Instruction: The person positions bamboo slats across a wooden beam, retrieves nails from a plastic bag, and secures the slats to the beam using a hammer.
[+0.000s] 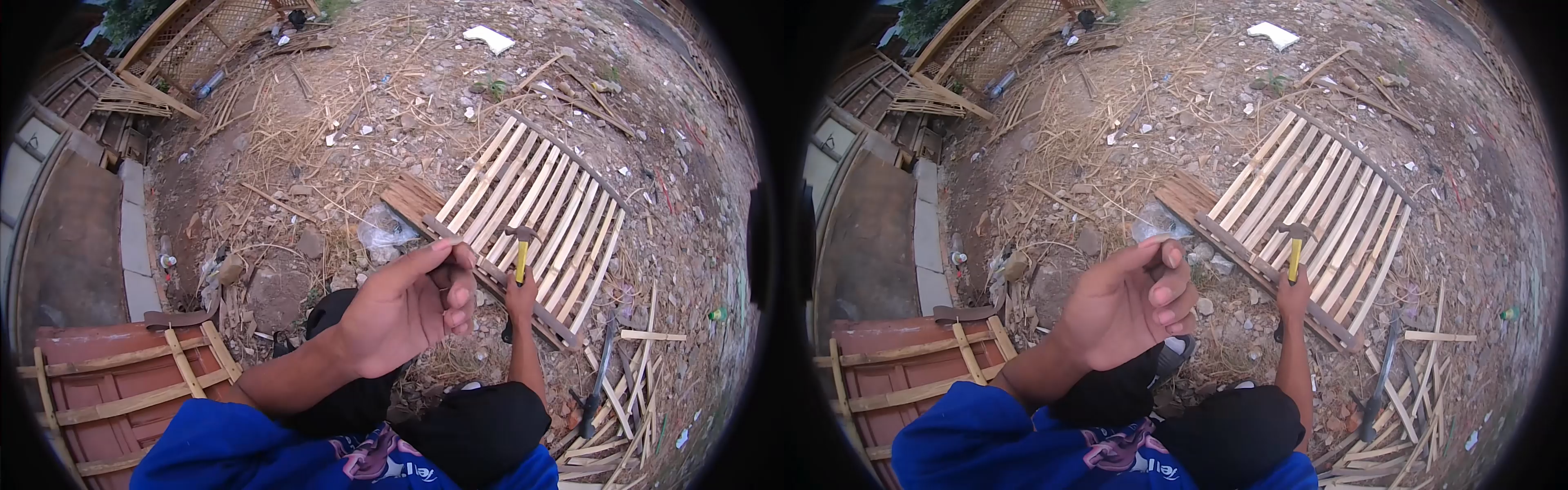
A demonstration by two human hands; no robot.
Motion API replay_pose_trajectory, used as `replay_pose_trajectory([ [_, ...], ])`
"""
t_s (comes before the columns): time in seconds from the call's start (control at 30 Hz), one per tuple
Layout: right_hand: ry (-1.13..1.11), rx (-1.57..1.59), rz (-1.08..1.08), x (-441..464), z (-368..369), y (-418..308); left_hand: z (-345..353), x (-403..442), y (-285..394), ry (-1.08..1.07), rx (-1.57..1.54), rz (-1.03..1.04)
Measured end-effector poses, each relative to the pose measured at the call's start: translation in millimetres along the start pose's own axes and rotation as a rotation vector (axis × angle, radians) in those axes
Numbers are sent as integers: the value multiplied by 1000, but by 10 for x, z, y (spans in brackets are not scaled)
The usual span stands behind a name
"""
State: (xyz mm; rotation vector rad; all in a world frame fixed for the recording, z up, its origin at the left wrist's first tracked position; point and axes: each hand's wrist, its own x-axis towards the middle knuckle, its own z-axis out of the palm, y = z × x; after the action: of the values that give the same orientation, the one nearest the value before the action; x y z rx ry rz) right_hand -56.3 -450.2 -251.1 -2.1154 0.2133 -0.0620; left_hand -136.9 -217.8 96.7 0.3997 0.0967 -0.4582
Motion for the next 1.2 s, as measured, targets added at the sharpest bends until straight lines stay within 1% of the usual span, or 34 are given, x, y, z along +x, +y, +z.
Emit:
replay_pose_trajectory([
  [0.1,-7,-7,14,-10,-33,-83,18,-30,20,74,113,-8],
  [0.4,2,10,-16,-18,-28,-77,98,-42,34,140,188,-1],
  [0.5,6,3,-23,-14,-27,-71,87,-42,30,101,271,14],
  [0.8,0,0,-11,-6,-14,-35,65,-54,-2,94,351,57],
  [0.87,5,17,-28,-9,-19,-44,75,-57,-17,87,359,81],
  [1.0,-14,2,4,-11,-34,-76,66,-60,-20,67,365,99],
  [1.2,-8,-10,1,-12,-34,-86,93,-61,-60,90,343,146],
])
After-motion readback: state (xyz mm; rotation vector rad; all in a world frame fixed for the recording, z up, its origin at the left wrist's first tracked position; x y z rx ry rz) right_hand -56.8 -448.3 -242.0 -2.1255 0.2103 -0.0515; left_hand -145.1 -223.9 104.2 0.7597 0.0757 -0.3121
